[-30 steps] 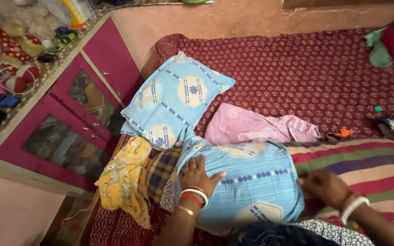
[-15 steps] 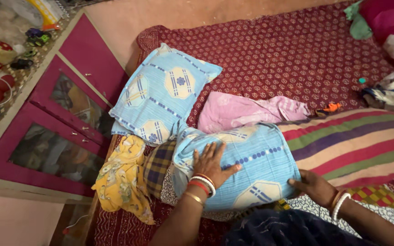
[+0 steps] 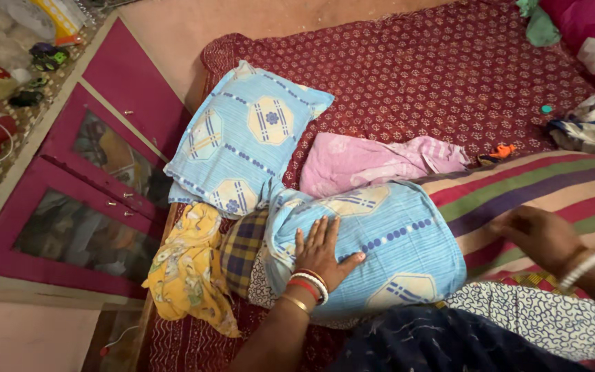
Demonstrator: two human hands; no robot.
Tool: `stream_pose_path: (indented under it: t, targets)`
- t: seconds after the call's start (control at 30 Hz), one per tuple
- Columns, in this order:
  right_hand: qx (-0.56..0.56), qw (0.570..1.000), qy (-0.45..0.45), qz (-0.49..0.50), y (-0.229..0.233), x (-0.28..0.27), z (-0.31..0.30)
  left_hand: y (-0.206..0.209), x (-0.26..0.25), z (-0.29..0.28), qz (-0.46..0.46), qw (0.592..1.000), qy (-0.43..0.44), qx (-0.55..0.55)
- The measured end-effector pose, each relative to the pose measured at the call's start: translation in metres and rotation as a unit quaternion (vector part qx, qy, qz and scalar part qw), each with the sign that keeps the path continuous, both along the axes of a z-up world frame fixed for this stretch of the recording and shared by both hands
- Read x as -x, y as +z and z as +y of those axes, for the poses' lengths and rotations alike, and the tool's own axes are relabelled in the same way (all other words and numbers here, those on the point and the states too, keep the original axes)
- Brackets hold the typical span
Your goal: The person puts a patterned fabric cover over a round pillow by hand on a bed.
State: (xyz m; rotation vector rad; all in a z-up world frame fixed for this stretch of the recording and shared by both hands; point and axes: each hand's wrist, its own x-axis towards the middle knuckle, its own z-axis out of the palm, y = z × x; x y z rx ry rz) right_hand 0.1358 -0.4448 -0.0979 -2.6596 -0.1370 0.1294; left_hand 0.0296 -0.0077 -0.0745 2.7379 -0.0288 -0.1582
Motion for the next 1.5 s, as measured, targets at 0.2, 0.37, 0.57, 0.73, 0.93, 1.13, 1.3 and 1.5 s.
stream_pose_path:
  t: [0.2, 0.37, 0.57, 0.73, 0.93, 1.13, 1.3, 1.5]
  targets:
    - [-0.169, 0.98, 0.007, 0.106, 0.027, -0.004, 0.112, 0.001, 0.002, 0.002, 0.006, 1.0, -0.005, 0.004]
    - [-0.192, 0.969, 0.123, 0.098, -0.008, -0.019, 0.131, -0.001, 0.007, 0.002, -0.001, 1.0, -0.003, 0.014]
    - [-0.161, 0.969, 0.182, 0.031, -0.027, -0.013, 0.133, -0.007, 0.015, 0.003, -0.018, 0.999, -0.019, 0.026]
    - [-0.165, 0.978, 0.124, 0.013, -0.024, -0.001, 0.148, -0.004, 0.012, 0.004, 0.003, 0.999, -0.022, 0.023]
    - [-0.121, 0.983, 0.131, -0.046, -0.03, 0.0, 0.154, 0.003, 0.013, 0.0, 0.034, 0.999, -0.024, 0.01]
    - [-0.125, 0.978, 0.142, -0.093, -0.038, -0.005, 0.148, 0.007, 0.015, 0.0, 0.04, 0.999, -0.02, 0.007]
    - [-0.191, 0.979, -0.008, -0.076, -0.032, -0.006, 0.118, 0.007, 0.016, 0.002, 0.047, 0.999, -0.021, 0.012]
    - [-0.431, 0.893, -0.131, 0.005, -0.019, 0.001, 0.043, 0.009, 0.015, 0.001, 0.053, 0.998, -0.017, 0.009]
